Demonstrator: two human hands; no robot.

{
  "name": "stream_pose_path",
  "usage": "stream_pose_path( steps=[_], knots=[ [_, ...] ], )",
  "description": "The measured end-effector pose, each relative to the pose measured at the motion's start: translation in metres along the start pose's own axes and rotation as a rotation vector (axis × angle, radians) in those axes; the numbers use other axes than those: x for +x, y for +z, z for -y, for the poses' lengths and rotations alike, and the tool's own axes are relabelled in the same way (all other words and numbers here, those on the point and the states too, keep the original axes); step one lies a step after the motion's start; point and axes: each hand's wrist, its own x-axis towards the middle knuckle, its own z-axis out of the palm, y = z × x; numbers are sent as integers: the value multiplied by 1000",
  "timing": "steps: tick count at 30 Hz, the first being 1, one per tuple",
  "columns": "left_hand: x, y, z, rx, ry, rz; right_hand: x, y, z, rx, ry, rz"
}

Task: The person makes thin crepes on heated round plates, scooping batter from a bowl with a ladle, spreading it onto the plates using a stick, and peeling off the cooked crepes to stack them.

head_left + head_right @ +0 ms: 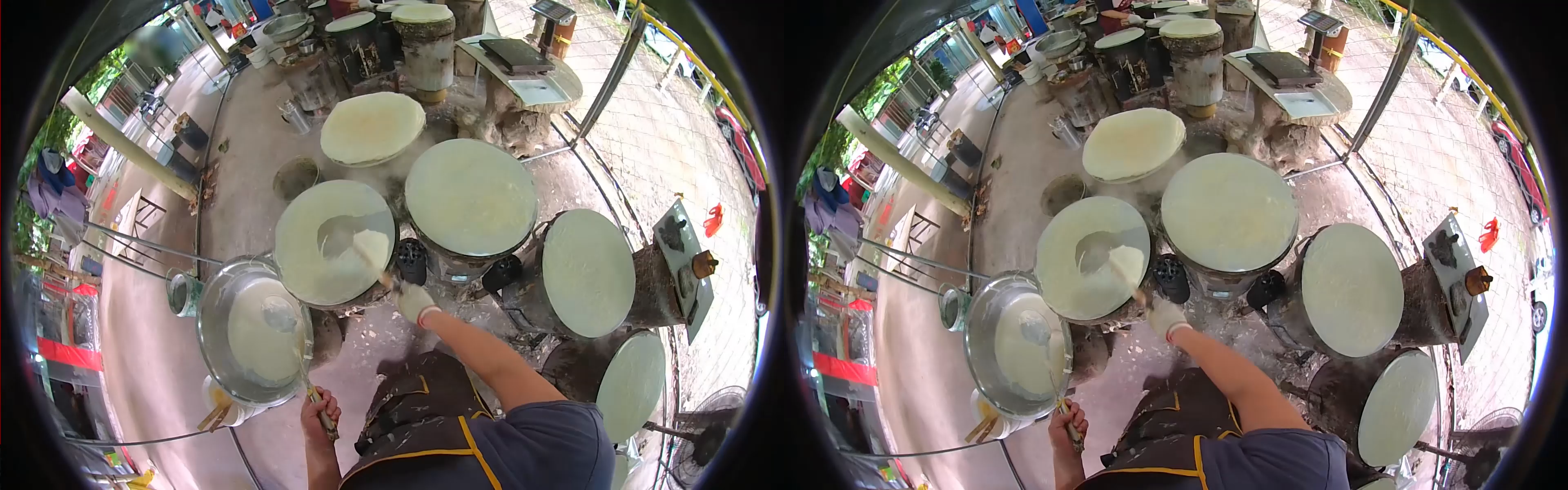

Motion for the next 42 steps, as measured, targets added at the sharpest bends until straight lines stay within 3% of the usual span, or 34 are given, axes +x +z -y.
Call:
stream_pose_path(
  steps=[1, 3, 5, 8, 12, 14, 17, 18, 21, 24, 27, 28, 31, 33, 36, 39, 41, 42],
  knots=[
    [1, 1, 0, -8, -4, -7, -11, -24, 15, -94, -112, 104],
    [6, 0, -3, -21, -9, -14, -53, -28, 32, 333, 52, 261],
    [12, -5, -5, -30, -16, -14, -79, -12, 25, 496, 189, 327],
    [21, -14, -14, -47, -28, -8, -66, -17, 13, 467, 360, -73],
    [32, -27, -27, -79, -41, 1, 51, -90, 11, 372, 636, -145],
    [33, -33, -33, -69, -48, 9, 92, -98, 9, 375, 565, -202],
    [37, -48, -44, -91, -67, 42, 80, -105, 38, 476, 436, -80],
    [39, -55, -48, -90, -74, 48, 77, -57, 24, 429, 363, -155],
    [43, -71, -59, -78, -82, 32, 31, -48, 59, 947, 532, -440],
    [47, -78, -70, -45, -94, -10, 49, -24, 73, 935, 758, -441],
    [54, -80, -78, -39, -110, 12, 63, -43, 69, 851, 525, -150],
    [55, -78, -81, -51, -120, 26, 53, -57, 74, 765, 506, -365],
    [60, -77, -86, -106, -167, 73, 20, -21, 50, 598, 669, -508],
    [65, -78, -91, -118, -197, 97, -24, -38, 84, 651, 629, -240],
    [68, -76, -94, -85, -209, 103, -56, -38, 98, 909, 701, -91],
    [69, -72, -93, -43, -216, 84, 0, 19, 88, 1085, 822, -653],
    [73, -65, -94, -54, -232, 91, 38, 28, 72, 888, 512, -505],
    [74, -63, -94, -60, -235, 100, 48, 27, 63, 915, 500, -483]
  ],
)
